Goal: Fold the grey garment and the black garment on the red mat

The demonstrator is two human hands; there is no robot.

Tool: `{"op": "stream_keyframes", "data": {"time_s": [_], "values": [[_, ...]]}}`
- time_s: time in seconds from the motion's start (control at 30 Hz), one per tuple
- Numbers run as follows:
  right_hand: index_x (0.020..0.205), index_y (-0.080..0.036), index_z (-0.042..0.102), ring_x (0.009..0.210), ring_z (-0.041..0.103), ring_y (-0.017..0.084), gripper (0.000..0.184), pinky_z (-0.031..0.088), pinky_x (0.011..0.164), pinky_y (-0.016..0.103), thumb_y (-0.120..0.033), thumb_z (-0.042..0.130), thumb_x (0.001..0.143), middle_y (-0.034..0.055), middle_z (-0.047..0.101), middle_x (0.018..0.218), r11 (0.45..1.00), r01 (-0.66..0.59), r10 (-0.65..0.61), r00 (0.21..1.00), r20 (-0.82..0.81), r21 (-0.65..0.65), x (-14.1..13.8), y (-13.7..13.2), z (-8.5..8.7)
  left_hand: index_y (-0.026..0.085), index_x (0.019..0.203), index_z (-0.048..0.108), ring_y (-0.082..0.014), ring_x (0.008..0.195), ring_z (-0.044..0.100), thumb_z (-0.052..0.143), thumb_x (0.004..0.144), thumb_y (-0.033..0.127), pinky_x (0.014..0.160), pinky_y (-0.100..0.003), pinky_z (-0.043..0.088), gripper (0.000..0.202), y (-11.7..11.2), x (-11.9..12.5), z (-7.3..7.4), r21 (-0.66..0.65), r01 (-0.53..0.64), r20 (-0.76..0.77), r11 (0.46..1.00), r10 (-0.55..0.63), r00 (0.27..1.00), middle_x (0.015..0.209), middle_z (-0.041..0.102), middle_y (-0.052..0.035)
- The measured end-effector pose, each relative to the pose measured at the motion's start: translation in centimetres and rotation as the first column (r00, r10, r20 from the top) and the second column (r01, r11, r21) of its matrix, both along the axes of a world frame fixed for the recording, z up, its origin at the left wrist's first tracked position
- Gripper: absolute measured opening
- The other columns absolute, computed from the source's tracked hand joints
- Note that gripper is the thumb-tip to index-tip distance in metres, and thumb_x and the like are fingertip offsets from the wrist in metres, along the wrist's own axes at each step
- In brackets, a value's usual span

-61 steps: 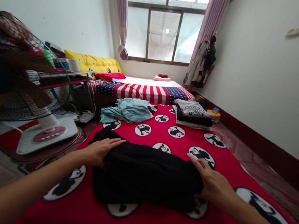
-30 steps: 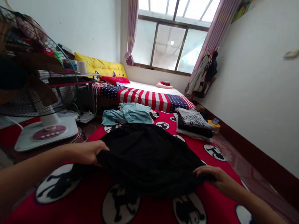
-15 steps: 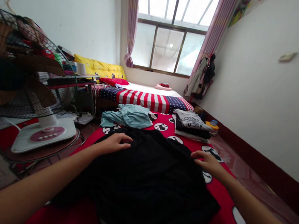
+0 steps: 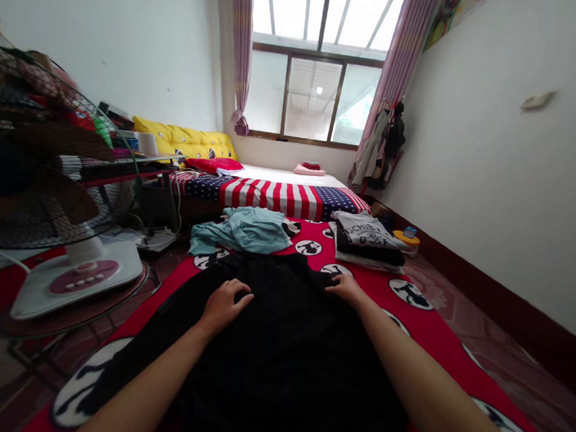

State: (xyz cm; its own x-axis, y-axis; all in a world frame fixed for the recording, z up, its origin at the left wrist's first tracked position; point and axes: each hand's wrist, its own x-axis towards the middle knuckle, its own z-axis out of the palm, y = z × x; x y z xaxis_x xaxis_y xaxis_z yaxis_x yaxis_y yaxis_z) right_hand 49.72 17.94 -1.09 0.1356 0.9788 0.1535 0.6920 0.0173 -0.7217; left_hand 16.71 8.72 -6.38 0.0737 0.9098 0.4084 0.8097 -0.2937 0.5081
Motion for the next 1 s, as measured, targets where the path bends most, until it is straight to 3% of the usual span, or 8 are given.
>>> {"op": "stream_keyframes", "data": {"time_s": [0.17,0.23,0.3,0.33,0.5,0.7,0.83,1.0], "values": [[0.088,-0.020,0.062,0.061,0.055,0.014,0.015,0.043,0.061,0.024,-0.025,0.052,0.078,-0.0007,0.062,0.068,0.920,-0.137,0.151,0.988,-0.011,0.368,-4.2,-7.4,1.8,0.023,0.091,0.065,-0.0209,0.095,0.061,0.050,0.090,0.039,0.088,-0.035,0.046,0.022,0.1,-0.3,-0.3,0.079,0.040,0.155,0.996,-0.052,0.987,0.095,0.065,-0.0035],[0.081,-0.020,0.060,0.059,0.054,0.012,0.013,0.042,0.060,0.023,-0.016,0.049,0.075,-0.0005,0.062,0.070,0.711,-0.506,0.476,0.858,0.195,0.489,-5.1,-12.0,0.9,0.021,0.098,0.063,-0.0206,0.093,0.061,0.051,0.089,0.035,0.086,-0.034,0.048,0.021,0.1,-0.4,-0.3,0.165,-0.034,0.251,0.986,-0.008,0.968,0.098,0.063,-0.0053],[0.083,-0.021,0.059,0.062,0.056,0.013,0.021,0.040,0.058,0.022,-0.010,0.047,0.071,0.0001,0.062,0.071,0.437,-0.831,0.705,0.554,0.444,0.343,-5.5,-16.1,-0.9,0.019,0.106,0.060,-0.0204,0.090,0.061,0.051,0.088,0.031,0.084,-0.035,0.050,0.023,0.1,-0.4,-0.2,0.247,-0.160,0.333,0.956,0.071,0.940,0.103,0.061,-0.0074],[0.082,-0.022,0.059,0.058,0.055,0.012,0.022,0.037,0.054,0.022,-0.009,0.046,0.069,-0.0005,0.061,0.068,0.386,-0.884,0.730,0.467,0.498,0.264,-5.7,-17.7,-1.9,0.018,0.108,0.058,-0.0208,0.091,0.061,0.050,0.088,0.029,0.085,-0.036,0.050,0.024,0.0,-0.4,-0.1,0.284,-0.220,0.352,0.933,0.112,0.929,0.106,0.060,-0.0084],[0.081,-0.022,0.057,0.059,0.058,0.013,0.026,0.036,0.054,0.021,-0.008,0.047,0.062,-0.0007,0.062,0.068,0.494,-0.858,0.744,0.502,0.442,0.143,-6.3,-20.3,-5.4,0.019,0.119,0.054,-0.0240,0.121,0.050,0.045,0.088,0.021,0.107,-0.040,0.037,0.032,0.7,-0.6,1.7,0.413,-0.209,0.170,0.887,0.151,0.974,0.124,0.056,-0.0102],[0.080,-0.023,0.058,0.058,0.058,0.013,0.025,0.037,0.054,0.021,-0.010,0.047,0.062,-0.0012,0.063,0.067,0.502,-0.851,0.746,0.516,0.422,0.153,-6.6,-20.0,-5.1,0.024,0.136,0.046,-0.0295,0.140,0.029,0.047,0.069,0.002,0.113,-0.056,0.019,0.070,4.0,-0.8,4.9,0.084,0.052,-0.265,0.995,-0.028,0.964,0.143,0.048,-0.0067],[0.079,-0.023,0.058,0.059,0.057,0.013,0.023,0.039,0.055,0.021,-0.010,0.046,0.064,-0.0011,0.062,0.066,0.504,-0.835,0.748,0.550,0.371,0.222,-6.3,-20.2,-4.8,0.023,0.108,0.066,-0.0291,0.118,0.053,0.050,0.057,0.001,0.112,-0.056,0.020,0.057,4.7,-1.6,6.1,-0.157,0.197,-0.442,0.968,-0.247,0.862,0.116,0.065,-0.0059],[0.111,-0.023,0.054,0.060,0.058,0.012,0.036,0.045,0.059,0.021,-0.012,0.050,0.077,-0.0012,0.062,0.072,0.519,-0.773,0.744,0.619,0.252,0.364,-5.9,-20.4,-4.7,0.022,0.096,0.065,-0.0250,0.100,0.058,0.048,0.068,0.010,0.099,-0.040,0.039,0.035,0.1,-3.2,8.3,0.026,0.148,-0.453,0.989,-0.120,0.883,0.097,0.065,-0.0056]]}}
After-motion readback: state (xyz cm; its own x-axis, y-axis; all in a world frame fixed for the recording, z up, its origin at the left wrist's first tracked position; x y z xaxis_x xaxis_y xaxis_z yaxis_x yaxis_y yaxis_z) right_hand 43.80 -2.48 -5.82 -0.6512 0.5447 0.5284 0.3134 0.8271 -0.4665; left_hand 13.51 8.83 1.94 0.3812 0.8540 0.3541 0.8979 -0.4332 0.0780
